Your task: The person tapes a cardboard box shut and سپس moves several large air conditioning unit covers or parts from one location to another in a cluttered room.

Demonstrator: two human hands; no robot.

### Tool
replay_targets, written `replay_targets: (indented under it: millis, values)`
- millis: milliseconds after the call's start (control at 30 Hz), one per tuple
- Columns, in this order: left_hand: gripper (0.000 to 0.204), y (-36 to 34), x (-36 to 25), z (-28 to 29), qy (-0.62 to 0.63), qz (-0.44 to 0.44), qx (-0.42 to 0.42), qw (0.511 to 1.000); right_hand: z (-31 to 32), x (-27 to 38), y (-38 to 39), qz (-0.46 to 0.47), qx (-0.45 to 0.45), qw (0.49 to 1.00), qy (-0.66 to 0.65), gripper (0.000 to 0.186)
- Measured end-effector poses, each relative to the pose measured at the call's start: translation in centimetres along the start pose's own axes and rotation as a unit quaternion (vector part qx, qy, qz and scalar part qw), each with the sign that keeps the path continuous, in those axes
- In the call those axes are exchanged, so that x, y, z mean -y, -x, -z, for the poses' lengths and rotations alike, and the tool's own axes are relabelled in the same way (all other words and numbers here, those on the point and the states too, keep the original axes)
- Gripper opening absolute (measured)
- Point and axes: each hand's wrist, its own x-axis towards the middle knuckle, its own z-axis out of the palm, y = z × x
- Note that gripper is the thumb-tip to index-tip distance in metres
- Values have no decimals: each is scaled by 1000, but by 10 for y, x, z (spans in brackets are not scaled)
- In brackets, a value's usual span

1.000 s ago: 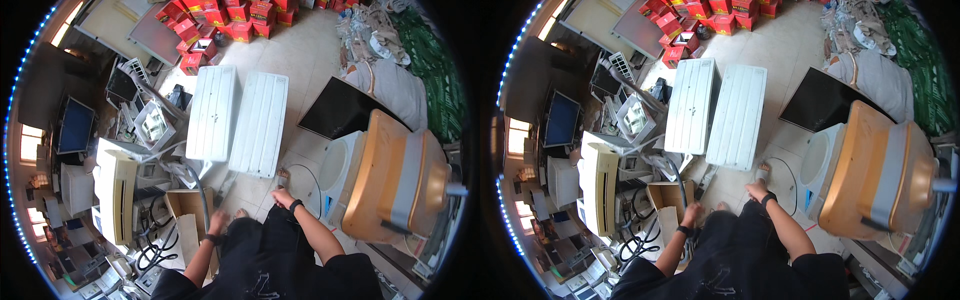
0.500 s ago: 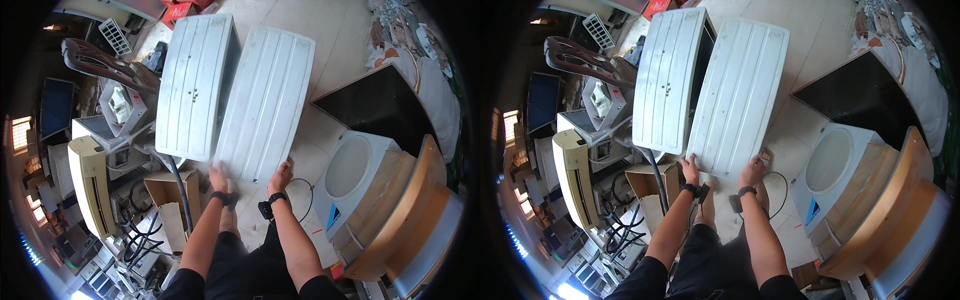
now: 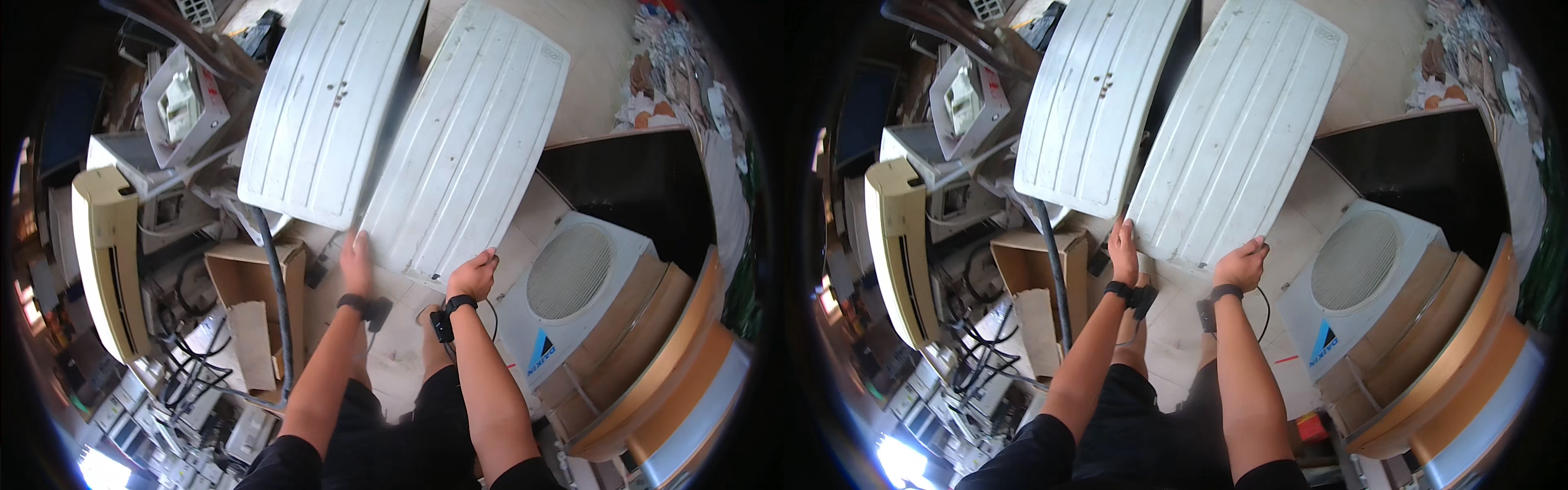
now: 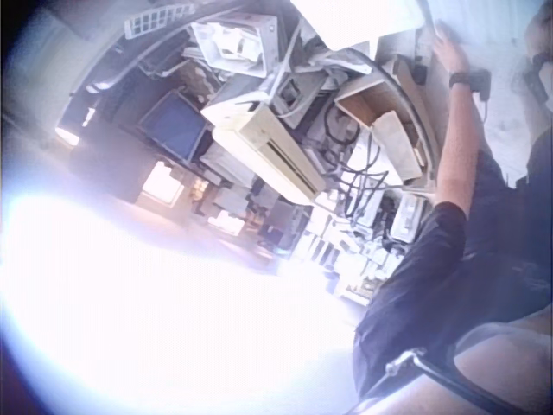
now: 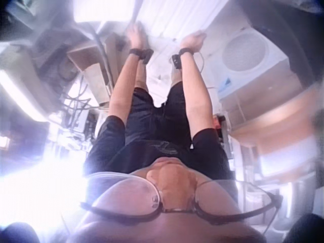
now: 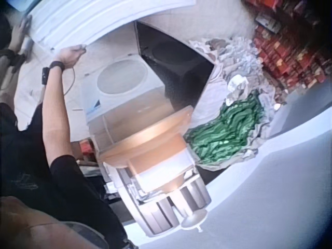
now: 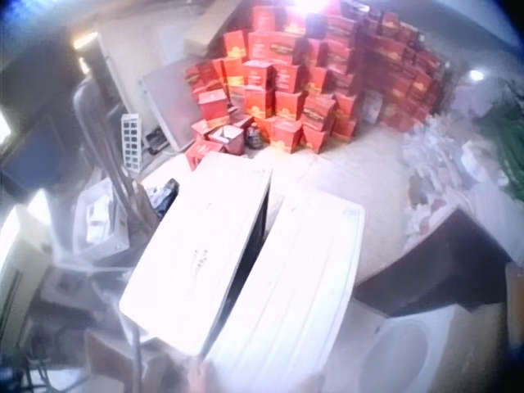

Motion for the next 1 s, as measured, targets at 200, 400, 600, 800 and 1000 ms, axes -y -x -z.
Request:
replay_targets:
  millis: [200,400,600,800,1000]
  values:
    - [37,13,-28,-37,192,19,-192,962,-7,-9,-1,35,-9,999,-6,52]
    - [31,15,-22,-36,250,6,-178,952,1,-4,7,39,30,999,-7,59]
    - [29,39,-20,-42,251,-9,-197,948,6,-23,-9,132,20,991,11,59]
    - [28,105,4,-66,217,-10,-180,959,32,-63,-62,215,-15,976,27,60]
    - [35,121,-13,-47,-32,-49,3,998,55,-82,-106,267,-34,963,15,56]
